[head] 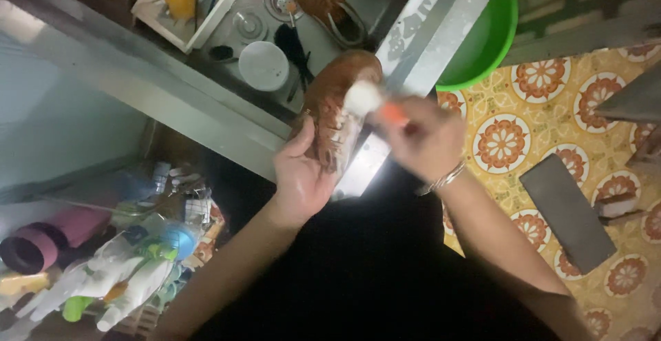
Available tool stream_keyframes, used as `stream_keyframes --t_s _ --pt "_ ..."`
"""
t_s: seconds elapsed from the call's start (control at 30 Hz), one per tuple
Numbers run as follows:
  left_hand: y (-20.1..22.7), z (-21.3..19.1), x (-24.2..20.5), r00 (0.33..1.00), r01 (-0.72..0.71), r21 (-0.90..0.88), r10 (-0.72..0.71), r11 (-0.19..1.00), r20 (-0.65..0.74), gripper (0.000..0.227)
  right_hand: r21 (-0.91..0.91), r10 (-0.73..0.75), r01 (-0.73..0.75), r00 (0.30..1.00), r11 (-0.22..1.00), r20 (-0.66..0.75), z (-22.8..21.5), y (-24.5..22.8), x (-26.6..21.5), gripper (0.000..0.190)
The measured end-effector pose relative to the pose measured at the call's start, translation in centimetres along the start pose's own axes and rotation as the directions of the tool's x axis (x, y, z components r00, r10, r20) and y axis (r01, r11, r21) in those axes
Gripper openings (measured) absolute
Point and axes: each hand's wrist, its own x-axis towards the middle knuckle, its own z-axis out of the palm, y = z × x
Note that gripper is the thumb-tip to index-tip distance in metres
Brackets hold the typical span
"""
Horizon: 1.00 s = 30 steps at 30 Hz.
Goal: The recorder applies cleaning foam, marks the sole with a pen, and scrubs the brown shoes with a brush in a sink.
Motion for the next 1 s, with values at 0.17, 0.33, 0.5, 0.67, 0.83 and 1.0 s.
stream_keyframes --t_s 0.17,0.33,0.5,0.67,0.83,1.0 --pt "4.3 2.0 -0.4 0.982 -0.185 0.086 0.187 0.979 -0.02 0.047 -0.15 0.052 -0.062 0.996 0.987 -0.074 1.1 1.4 4.5 0.023" --pt "9.8 0.8 1.1 0.951 -0.231 0.002 0.227 0.973 -0.21 0.053 0.079 -0.145 0.13 0.962 0.988 0.231 9.1 1.1 7.8 0.045" --pt "9.9 -0.4 2.3 0.948 -0.305 -0.01 0.304 0.952 0.092 0.056 -0.328 0.271 -0.032 0.641 0.944 0.718 19.4 -2.4 12.6 0.038" --pt "9.6 -0.4 2.2 0.927 -0.363 -0.061 0.367 0.93 0.074 0.052 -0.259 0.224 -0.039 0.633 0.965 0.741 23.1 -1.7 13.7 0.04" --pt "9.3 -1.1 2.7 0.912 -0.404 -0.042 0.406 0.914 0.058 0.053 -0.176 0.18 -0.069 0.625 0.982 0.759 25.1 0.0 14.3 0.042" --pt "9.2 -1.6 2.6 0.908 -0.4 -0.086 0.407 0.913 0.103 0.05 -0.1 0.151 -0.116 0.622 0.988 0.768 25.1 3.4 13.8 0.044"
